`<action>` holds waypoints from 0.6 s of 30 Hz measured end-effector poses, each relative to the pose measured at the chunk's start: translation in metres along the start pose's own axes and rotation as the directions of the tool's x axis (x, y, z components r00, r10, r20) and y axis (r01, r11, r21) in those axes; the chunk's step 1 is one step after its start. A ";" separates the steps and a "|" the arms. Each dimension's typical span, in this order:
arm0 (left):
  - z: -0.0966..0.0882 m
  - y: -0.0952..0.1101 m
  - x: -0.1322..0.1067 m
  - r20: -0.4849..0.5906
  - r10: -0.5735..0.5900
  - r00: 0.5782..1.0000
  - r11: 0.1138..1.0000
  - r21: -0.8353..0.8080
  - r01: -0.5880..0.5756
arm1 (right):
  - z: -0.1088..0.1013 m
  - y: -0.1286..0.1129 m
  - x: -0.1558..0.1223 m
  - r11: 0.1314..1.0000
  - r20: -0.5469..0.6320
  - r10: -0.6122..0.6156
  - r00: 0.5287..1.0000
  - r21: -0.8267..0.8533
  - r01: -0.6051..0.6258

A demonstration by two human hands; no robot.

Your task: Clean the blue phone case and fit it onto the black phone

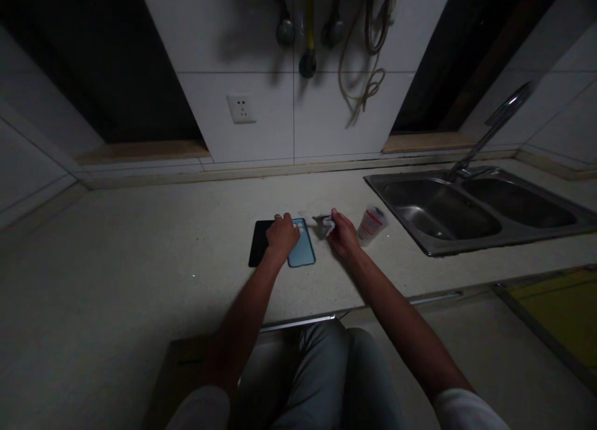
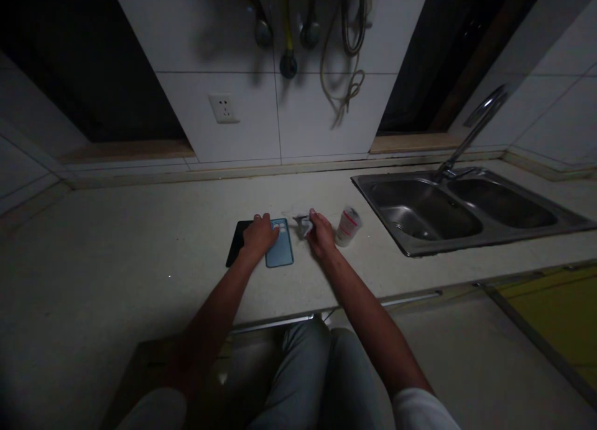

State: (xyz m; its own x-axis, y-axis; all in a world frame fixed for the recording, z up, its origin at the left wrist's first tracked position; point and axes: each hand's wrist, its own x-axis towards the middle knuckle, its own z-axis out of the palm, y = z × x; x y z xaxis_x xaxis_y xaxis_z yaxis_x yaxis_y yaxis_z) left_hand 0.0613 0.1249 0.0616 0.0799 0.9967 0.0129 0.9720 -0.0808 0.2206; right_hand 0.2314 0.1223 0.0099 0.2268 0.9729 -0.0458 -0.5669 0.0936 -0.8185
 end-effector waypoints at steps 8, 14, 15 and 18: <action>0.007 -0.003 0.005 0.054 0.066 0.996 0.990 -0.131 -0.058 | 0.001 0.002 0.000 0.999 0.007 0.044 0.999 -0.006 -0.044; 0.020 -0.004 0.015 0.009 0.041 0.999 0.858 -0.513 -0.030 | 0.003 0.005 -0.001 0.995 0.045 0.078 0.996 -0.067 -0.075; 0.023 -0.004 0.018 0.001 0.003 1.000 0.795 -0.607 -0.001 | 0.003 0.004 -0.001 0.994 0.050 0.077 0.996 -0.077 -0.073; 0.027 0.001 0.022 0.146 -0.053 0.988 0.527 -0.836 0.152 | 0.003 0.002 -0.002 0.994 0.075 0.078 0.994 -0.082 -0.072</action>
State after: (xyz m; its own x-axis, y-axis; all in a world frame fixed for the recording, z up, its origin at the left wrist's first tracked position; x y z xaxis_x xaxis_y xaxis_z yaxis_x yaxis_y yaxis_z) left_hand 0.0701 0.1470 0.0357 0.0592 0.9882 -0.1411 0.3397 0.1129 0.9337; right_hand 0.2278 0.1208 0.0102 0.1213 0.9904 -0.0664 -0.5146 0.0055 -0.8574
